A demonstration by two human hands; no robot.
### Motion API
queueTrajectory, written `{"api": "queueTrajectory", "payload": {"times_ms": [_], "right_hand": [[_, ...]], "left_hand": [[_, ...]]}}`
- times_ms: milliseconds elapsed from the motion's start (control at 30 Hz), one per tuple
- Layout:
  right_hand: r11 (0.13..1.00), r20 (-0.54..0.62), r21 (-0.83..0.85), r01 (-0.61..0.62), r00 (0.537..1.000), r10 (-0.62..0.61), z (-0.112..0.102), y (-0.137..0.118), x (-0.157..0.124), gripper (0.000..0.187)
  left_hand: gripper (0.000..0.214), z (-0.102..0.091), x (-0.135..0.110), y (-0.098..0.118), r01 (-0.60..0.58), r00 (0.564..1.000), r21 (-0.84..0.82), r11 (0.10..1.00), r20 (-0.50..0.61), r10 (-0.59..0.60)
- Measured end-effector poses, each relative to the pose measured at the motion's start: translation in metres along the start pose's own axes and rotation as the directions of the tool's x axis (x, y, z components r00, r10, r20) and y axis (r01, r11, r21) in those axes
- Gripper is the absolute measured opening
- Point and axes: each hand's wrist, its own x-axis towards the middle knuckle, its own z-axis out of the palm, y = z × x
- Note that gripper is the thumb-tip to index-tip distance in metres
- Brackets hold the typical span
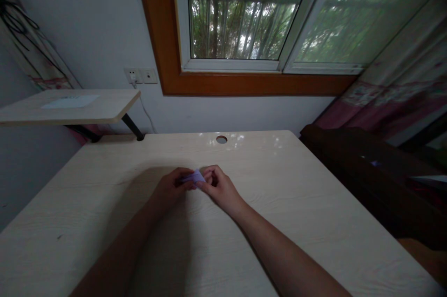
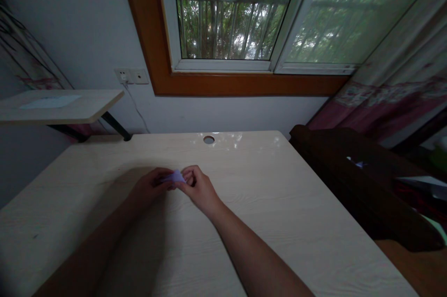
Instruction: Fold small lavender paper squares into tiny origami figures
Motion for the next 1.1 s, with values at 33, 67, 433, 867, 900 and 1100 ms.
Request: {"api": "queueTrajectory", "payload": {"times_ms": [33, 67, 433, 867, 900, 1100], "right_hand": [[1.0, 0.001, 0.013, 0.001, 1.0, -0.001, 0.001, 0.0, 0.0, 0.036], [1.0, -0.001, 0.02, 0.003, 1.0, -0.003, 0.001, 0.001, 0.0, 0.039], [0.993, 0.049, -0.079, 0.085, 0.996, -0.081, -0.001, 0.0, -0.001, 0.014], [0.965, 0.061, -0.154, 0.213, 0.977, -0.206, -0.004, -0.004, 0.002, 0.016], [0.966, 0.06, -0.145, 0.215, 0.976, -0.209, -0.004, -0.005, 0.002, 0.017], [0.962, 0.059, -0.165, 0.217, 0.976, -0.21, -0.004, -0.005, 0.001, 0.017]], "left_hand": [[0.036, -0.001, 0.0, 0.0, 0.001, 1.0, 0.013, 1.0, -0.015, 0.0], [0.036, -0.001, 0.001, 0.0, 0.003, 1.0, 0.02, 1.0, -0.028, -0.003], [0.038, -0.001, 0.003, 0.003, 0.037, 0.997, -0.177, 0.984, -0.061, -0.048], [0.043, 0.0, -0.004, 0.011, -0.039, 0.999, 0.052, 0.998, -0.036, 0.041], [0.043, 0.001, -0.004, 0.012, -0.031, 0.999, 0.057, 0.998, -0.028, 0.032], [0.041, 0.002, -0.004, 0.014, -0.012, 1.0, 0.095, 0.995, 0.002, 0.012]]}}
